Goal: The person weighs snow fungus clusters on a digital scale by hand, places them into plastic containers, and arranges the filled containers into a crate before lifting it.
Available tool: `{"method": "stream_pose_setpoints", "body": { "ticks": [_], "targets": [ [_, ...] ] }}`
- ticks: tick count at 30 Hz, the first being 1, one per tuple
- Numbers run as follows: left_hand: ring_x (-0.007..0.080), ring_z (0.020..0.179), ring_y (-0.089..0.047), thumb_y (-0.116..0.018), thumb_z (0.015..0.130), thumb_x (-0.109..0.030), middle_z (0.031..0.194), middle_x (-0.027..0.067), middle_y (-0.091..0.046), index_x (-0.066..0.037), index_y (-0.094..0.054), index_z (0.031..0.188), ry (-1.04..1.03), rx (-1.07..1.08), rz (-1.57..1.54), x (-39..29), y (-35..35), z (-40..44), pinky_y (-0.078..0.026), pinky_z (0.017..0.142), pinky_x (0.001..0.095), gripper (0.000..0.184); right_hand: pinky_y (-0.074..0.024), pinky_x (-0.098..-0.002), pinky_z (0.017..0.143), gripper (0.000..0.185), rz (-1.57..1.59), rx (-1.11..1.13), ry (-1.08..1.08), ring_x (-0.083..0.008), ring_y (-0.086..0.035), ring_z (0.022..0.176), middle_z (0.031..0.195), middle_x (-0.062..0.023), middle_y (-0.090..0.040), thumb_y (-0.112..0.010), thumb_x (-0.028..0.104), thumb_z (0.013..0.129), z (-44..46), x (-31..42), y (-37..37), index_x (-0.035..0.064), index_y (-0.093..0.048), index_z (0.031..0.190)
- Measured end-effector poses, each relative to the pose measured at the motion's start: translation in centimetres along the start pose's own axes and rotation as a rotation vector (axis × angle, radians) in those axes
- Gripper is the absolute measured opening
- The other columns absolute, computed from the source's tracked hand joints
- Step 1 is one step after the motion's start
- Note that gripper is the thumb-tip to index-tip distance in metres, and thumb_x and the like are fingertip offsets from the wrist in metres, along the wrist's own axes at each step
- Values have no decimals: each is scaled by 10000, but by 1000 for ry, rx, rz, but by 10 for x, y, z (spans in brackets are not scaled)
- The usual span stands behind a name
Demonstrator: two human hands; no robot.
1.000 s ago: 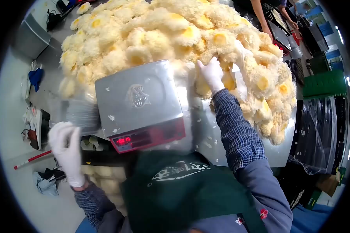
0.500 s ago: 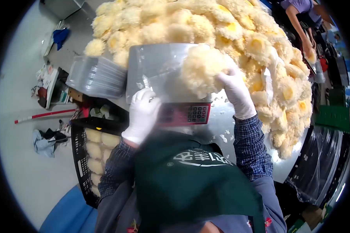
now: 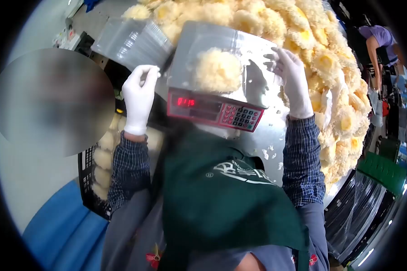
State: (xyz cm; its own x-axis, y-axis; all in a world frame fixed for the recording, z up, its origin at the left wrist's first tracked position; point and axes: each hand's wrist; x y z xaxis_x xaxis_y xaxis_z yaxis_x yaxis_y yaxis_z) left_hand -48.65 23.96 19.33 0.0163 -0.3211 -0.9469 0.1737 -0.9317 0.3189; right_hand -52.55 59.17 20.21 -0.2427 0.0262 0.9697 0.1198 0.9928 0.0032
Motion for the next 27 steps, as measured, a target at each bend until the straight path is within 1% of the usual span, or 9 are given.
{"method": "stream_pose_setpoints", "body": {
  "ticks": [4,7,9,11,15,21,23,25,27],
  "targets": [
    [155,732,-674,-446,1013,-403,826,107,-697,41,-666,968,464,458,-275,14,-15,-11,-527,652,233,498,-373,-413,1073,657,469,276,-80,-335,-480,1251,1371,-247,-460,-410,411,1022,40,-33,-33,-38,-215,1460],
    [185,729,-678,-395,981,-575,811,139,-687,57,-659,956,655,614,-624,23,-34,-15,-543,643,244,685,-425,-354,996,555,522,393,194,-223,-554,1123,1239,-147,-568,-567,384,963,29,-18,-49,9,-445,1354],
    [177,741,-669,-393,976,-590,818,131,-679,63,-655,952,691,599,-574,10,-32,-14,-540,645,244,703,-425,-318,981,471,-125,250,209,-186,-566,1092,1231,-127,-580,-596,357,946,6,4,-39,23,-551,1276],
    [161,734,-655,-449,977,-523,804,114,-667,56,-656,939,621,592,-471,10,-32,-16,-533,643,241,616,-467,-274,882,434,-665,96,368,-152,-587,1028,1074,-77,-639,-634,343,926,-29,3,-42,0,-608,1192],
    [130,704,-628,-553,954,-336,764,80,-642,37,-660,923,400,601,-258,12,-44,-23,-517,632,233,389,-490,-232,747,357,-162,321,-239,-113,-614,817,960,-50,-646,-635,326,927,-49,-27,-29,16,-620,1102],
    [78,663,-544,-580,916,-159,709,6,-565,-20,-621,827,254,480,-465,24,-48,-37,-445,642,217,171,-471,-224,652,87,64,113,-87,-100,-567,718,843,-40,-616,-583,69,866,-60,-43,-57,29,-581,943],
    [89,720,-590,-588,921,-152,766,14,-604,-17,-621,861,289,525,-464,11,-24,-37,-465,696,213,152,-462,-234,673,69,-235,175,123,-105,-561,729,830,-29,-595,-569,46,874,-60,-35,-63,42,-562,942],
    [153,928,-648,-648,907,-149,1052,76,-643,4,-587,1097,291,538,-451,15,14,-39,-501,832,252,251,-458,-246,705,77,30,287,112,-109,-555,748,824,-18,-567,-565,28,891,-79,-12,-91,48,-537,960],
    [160,1037,-599,-650,902,-141,1114,75,-635,21,-567,1205,220,253,-732,18,37,-54,-463,952,285,354,-468,-251,737,102,38,484,147,-107,-555,764,857,-17,-551,-575,30,923,-85,-4,-115,44,-508,999]
  ]
}}
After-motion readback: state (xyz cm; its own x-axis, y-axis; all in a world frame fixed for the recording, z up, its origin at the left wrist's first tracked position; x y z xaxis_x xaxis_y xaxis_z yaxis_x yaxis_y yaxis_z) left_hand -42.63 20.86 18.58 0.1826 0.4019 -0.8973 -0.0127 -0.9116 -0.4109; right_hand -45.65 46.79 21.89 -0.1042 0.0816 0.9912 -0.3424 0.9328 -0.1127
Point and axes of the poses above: each hand's wrist, its own z-axis towards the middle knuckle, its own y-axis out of the back of the hand, x = y × z
